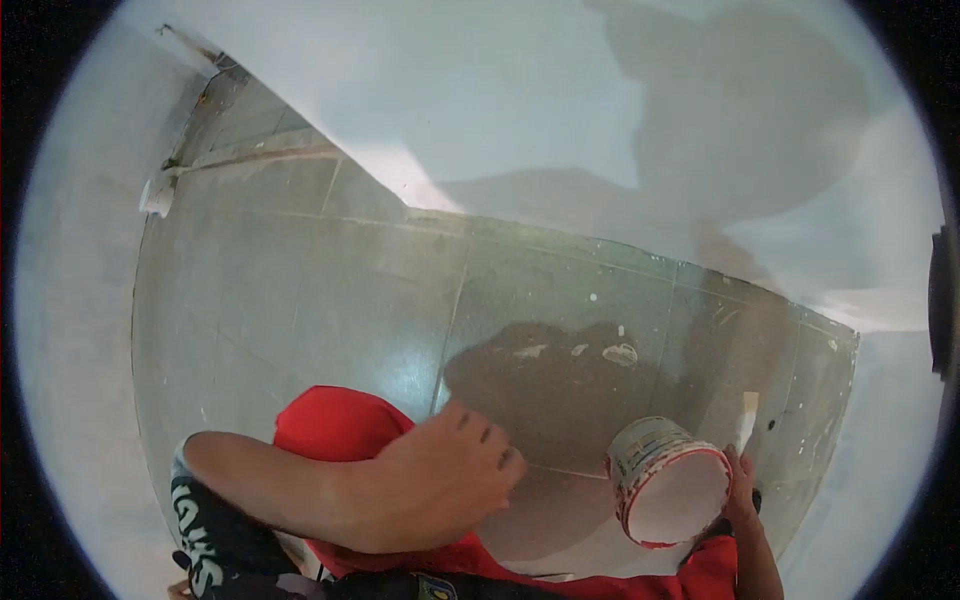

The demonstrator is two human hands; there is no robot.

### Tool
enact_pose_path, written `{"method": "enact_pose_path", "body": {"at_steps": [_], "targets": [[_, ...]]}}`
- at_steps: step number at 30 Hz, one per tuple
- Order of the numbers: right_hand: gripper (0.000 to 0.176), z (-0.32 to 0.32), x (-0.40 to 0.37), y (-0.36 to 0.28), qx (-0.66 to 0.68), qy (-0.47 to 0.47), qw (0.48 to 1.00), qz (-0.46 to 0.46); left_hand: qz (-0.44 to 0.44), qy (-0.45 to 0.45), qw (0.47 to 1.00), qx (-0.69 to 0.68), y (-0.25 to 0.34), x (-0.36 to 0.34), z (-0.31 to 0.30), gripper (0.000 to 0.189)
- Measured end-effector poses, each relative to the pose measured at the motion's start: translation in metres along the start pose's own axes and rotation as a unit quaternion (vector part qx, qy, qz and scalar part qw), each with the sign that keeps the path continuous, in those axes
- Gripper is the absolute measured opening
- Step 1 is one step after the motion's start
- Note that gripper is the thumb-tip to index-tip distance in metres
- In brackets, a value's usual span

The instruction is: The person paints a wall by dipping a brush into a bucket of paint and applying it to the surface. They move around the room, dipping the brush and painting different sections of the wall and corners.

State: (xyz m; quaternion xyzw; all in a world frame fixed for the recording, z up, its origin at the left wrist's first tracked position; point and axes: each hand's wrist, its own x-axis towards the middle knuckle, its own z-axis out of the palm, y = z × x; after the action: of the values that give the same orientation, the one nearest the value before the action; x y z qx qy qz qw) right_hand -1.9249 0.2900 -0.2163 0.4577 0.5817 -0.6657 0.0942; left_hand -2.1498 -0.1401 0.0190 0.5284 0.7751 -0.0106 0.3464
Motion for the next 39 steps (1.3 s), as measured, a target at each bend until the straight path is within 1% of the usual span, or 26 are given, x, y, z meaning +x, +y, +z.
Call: {"method": "enact_pose_path", "body": {"at_steps": [1, 3, 4, 7, 9, 10, 12, 13, 15, 16, 18, 19, 21, 22, 23, 24, 25, 26, 27, 28, 30, 32, 34, 36, 37, 39], "targets": [[0.026, -0.006, 0.001, 0.004, -0.001, -0.004, 1.0, -0.006, 0.006, -0.003, 1.0, 0.006, -0.005, 0.006, 0.007, 0.036], [0.025, 0.006, -0.006, 0.0, 0.01, 0.001, 1.0, -0.013, 0.08, 0.023, 0.996, 0.037, -0.015, 0.018, 0.019, 0.033], [0.025, 0.008, -0.002, 0.008, 0.018, 0.006, 1.0, -0.019, 0.085, 0.024, 0.995, 0.047, -0.013, 0.024, 0.019, 0.033], [0.029, 0.014, -0.006, 0.02, -0.021, 0.024, 0.999, 0.017, 0.133, -0.022, 0.988, 0.077, -0.006, 0.031, 0.008, 0.029], [0.037, 0.029, -0.002, 0.021, -0.057, -0.045, 0.997, 0.029, 0.216, 0.075, 0.972, 0.051, 0.002, 0.03, 0.021, 0.027], [0.037, 0.039, 0.0, 0.027, -0.046, -0.034, 0.998, 0.025, 0.229, 0.072, 0.969, 0.061, 0.002, 0.027, 0.024, 0.027], [0.042, 0.057, -0.004, 0.041, -0.052, -0.04, 0.997, 0.044, 0.243, 0.014, 0.967, 0.073, 0.004, 0.014, 0.024, 0.029], [0.042, 0.071, -0.012, 0.042, -0.039, -0.022, 0.998, 0.045, 0.262, 0.009, 0.962, 0.081, 0.003, 0.005, 0.023, 0.029], [0.031, 0.108, -0.029, 0.035, -0.014, -0.026, 0.998, 0.053, 0.24, 0.049, 0.96, 0.136, -0.003, -0.012, 0.016, 0.037], [0.031, 0.117, -0.036, 0.041, -0.006, -0.007, 0.999, 0.05, 0.258, 0.052, 0.954, 0.143, -0.003, -0.018, 0.012, 0.037], [0.033, 0.135, -0.043, 0.047, -0.018, -0.028, 0.998, 0.049, 0.281, 0.021, 0.955, 0.089, -0.005, -0.023, 0.004, 0.035], [0.033, 0.15, -0.054, 0.039, -0.013, -0.016, 0.999, 0.048, 0.293, 0.022, 0.951, 0.093, -0.005, -0.027, 0.008, 0.035], [0.032, 0.17, -0.07, 0.019, -0.118, 0.051, 0.992, 0.001, 0.295, 0.124, 0.936, 0.146, -0.005, -0.035, 0.022, 0.034], [0.033, 0.153, -0.064, 0.035, -0.148, 0.049, 0.987, -0.025, 0.312, 0.112, 0.933, 0.138, -0.003, -0.043, 0.024, 0.034], [0.036, 0.135, -0.057, 0.049, -0.174, 0.05, 0.982, -0.048, 0.303, 0.13, 0.932, 0.149, -0.002, -0.05, 0.025, 0.035], [0.035, 0.13, -0.072, 0.027, -0.308, 0.097, 0.946, -0.012, 0.3, 0.144, 0.929, 0.159, -0.004, -0.057, 0.025, 0.035], [0.033, 0.151, -0.11, -0.014, -0.283, 0.163, 0.944, -0.047, 0.334, 0.124, 0.922, 0.149, -0.005, -0.066, 0.022, 0.035], [0.033, 0.148, -0.13, -0.029, -0.296, 0.181, 0.932, -0.104, 0.326, 0.113, 0.923, 0.168, -0.006, -0.071, 0.016, 0.036], [0.033, 0.156, -0.158, -0.05, -0.301, 0.187, 0.926, -0.127, 0.318, 0.104, 0.924, 0.187, -0.006, -0.077, 0.012, 0.037], [0.033, 0.165, -0.183, -0.075, -0.309, 0.192, 0.918, -0.157, 0.349, 0.095, 0.915, 0.18, -0.004, -0.082, 0.012, 0.037], [0.032, 0.175, -0.225, -0.097, -0.333, 0.206, 0.914, -0.103, 0.327, 0.138, 0.916, 0.186, -0.003, -0.091, 0.012, 0.038], [0.032, 0.185, -0.258, -0.099, -0.357, 0.207, 0.909, -0.06, 0.368, 0.126, 0.901, 0.193, 0.0, -0.097, 0.009, 0.037], [0.03, 0.197, -0.283, -0.1, -0.363, 0.134, 0.922, -0.011, 0.394, 0.122, 0.889, 0.198, 0.0, -0.099, 0.008, 0.037], [0.032, 0.212, -0.296, -0.098, -0.367, 0.115, 0.923, 0.015, 0.399, 0.131, 0.887, 0.193, -0.005, -0.101, 0.009, 0.036], [0.034, 0.219, -0.298, -0.095, -0.4, 0.094, 0.911, 0.033, 0.403, 0.129, 0.885, 0.193, -0.007, -0.101, 0.008, 0.036], [0.037, 0.233, -0.297, -0.08, -0.454, 0.066, 0.887, 0.053, 0.364, 0.147, 0.898, 0.2, -0.012, -0.1, 0.008, 0.035]]}}
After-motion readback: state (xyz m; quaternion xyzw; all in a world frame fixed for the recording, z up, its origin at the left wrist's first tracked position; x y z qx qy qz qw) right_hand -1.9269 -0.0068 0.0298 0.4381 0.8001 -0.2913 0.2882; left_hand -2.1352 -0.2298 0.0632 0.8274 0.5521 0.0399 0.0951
